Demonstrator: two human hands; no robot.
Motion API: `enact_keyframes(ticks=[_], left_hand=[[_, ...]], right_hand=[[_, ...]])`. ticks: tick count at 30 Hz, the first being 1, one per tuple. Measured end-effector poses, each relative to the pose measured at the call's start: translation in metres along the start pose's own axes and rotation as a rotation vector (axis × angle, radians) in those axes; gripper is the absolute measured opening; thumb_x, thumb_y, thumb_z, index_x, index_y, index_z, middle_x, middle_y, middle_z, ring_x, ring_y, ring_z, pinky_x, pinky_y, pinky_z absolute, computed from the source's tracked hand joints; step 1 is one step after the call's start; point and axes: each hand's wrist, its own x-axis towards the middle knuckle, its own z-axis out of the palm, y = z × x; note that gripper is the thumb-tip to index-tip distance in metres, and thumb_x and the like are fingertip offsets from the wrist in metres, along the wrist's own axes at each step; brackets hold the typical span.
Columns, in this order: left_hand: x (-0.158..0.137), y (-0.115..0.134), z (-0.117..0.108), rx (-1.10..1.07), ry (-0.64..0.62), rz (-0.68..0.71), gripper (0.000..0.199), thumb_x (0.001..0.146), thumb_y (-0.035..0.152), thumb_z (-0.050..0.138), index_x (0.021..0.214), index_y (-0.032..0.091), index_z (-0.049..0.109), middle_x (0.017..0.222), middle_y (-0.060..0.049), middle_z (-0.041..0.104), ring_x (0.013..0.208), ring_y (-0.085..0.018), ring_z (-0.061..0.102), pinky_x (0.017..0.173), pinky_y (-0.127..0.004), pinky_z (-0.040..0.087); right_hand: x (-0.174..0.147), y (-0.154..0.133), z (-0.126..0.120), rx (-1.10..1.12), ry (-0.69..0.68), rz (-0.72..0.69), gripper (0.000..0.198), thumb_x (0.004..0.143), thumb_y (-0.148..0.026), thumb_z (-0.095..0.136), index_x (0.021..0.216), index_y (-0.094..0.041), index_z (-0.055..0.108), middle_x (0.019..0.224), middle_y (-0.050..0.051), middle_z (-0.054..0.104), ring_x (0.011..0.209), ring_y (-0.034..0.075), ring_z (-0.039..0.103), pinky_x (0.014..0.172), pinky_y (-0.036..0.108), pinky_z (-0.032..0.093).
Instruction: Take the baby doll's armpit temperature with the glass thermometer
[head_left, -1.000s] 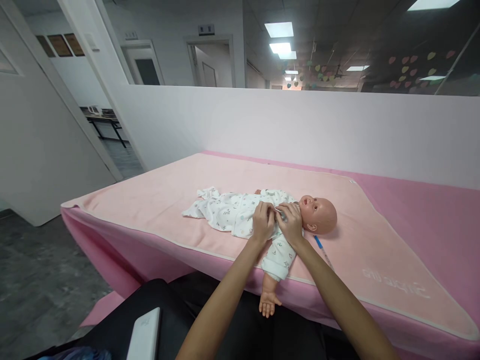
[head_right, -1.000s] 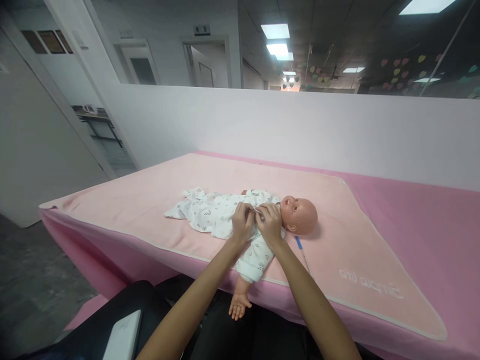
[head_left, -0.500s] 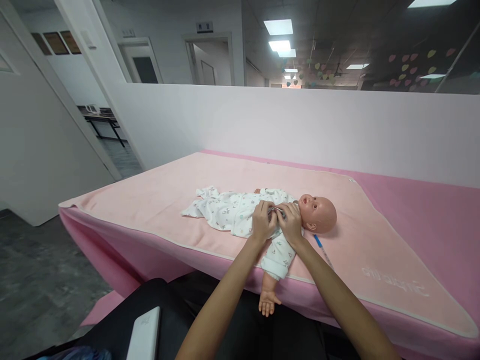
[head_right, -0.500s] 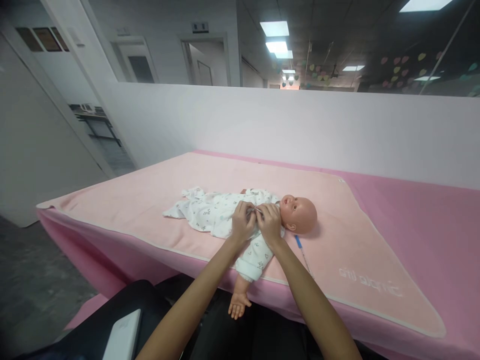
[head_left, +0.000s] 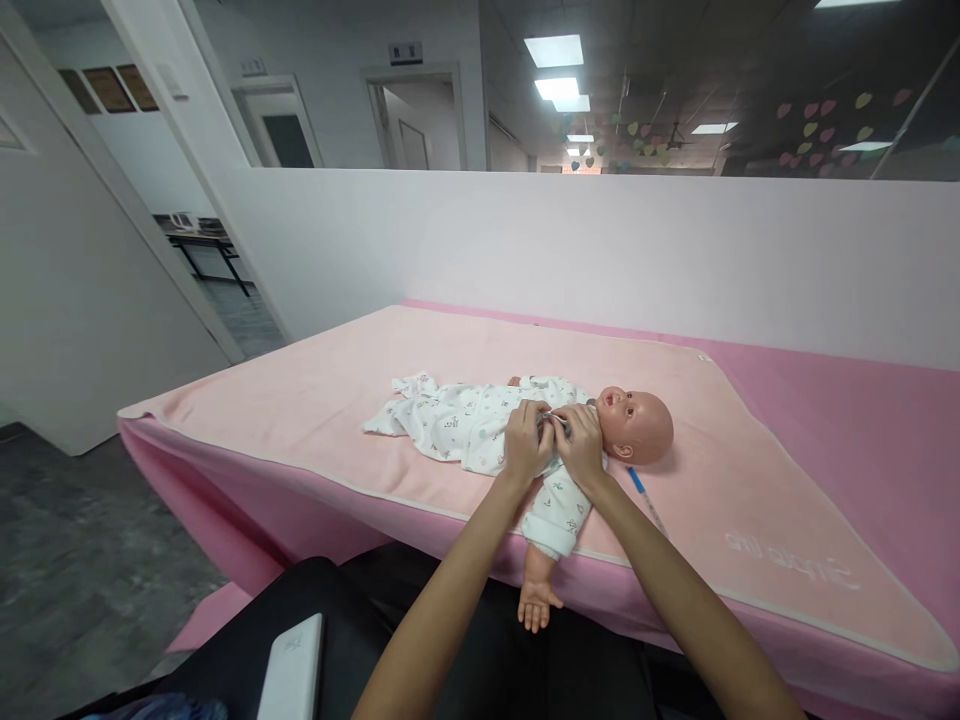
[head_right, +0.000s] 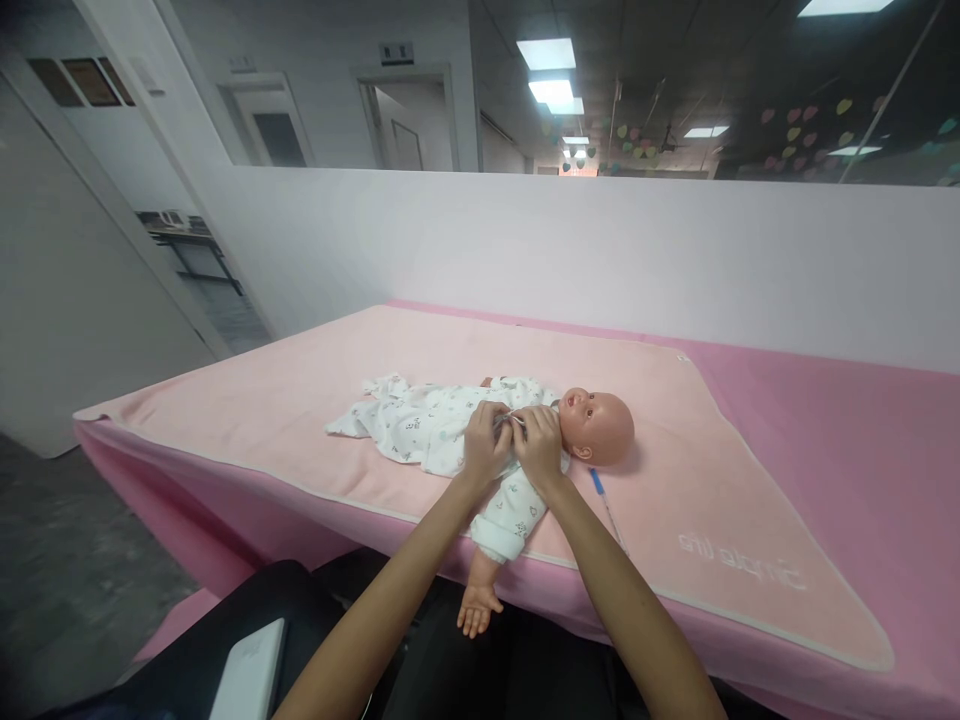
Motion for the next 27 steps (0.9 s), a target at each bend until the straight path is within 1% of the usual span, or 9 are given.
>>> enact_keyframes(ticks=[6,16,27], left_hand=[[0.0002,0.0019,0.0001,0.015,0.010,0.009,0.012,0.078,0.014,0.039,0.085,0.019,0.048,0.081,-0.004,0.052,0.075,-0.017,0.049,0.069,-0.030,0.040],[0.0005,0.0022,-0.0001,0.056,-0.001,0.020,0.011,0.080,0.015,0.039,0.085,0.019,0.048,0.082,-0.004,0.052,0.075,-0.017,0.049,0.069,-0.030,0.040],[0.0010,0.0005,0.0003,0.086,0.019,0.017,0.013,0.081,0.013,0.039,0.087,0.019,0.049,0.083,-0.005,0.053,0.075,-0.018,0.050,0.070,-0.031,0.038]], right_hand=[[0.0002,-0.0013,0.0005,-0.009,-0.013,0.013,0.015,0.087,-0.019,0.042,0.078,-0.019,0.055,0.074,0.003,0.059,0.074,0.017,0.050,0.070,0.031,0.037],[0.0008,-0.0029,-0.0003,-0.014,-0.001,-0.013,0.019,0.089,-0.019,0.039,0.079,-0.018,0.055,0.074,0.003,0.058,0.073,0.017,0.048,0.070,0.031,0.036],[0.0018,-0.0069,-0.0032,-0.004,0.011,-0.018,0.016,0.088,-0.019,0.042,0.079,-0.019,0.055,0.074,0.003,0.059,0.074,0.017,0.050,0.071,0.031,0.036]])
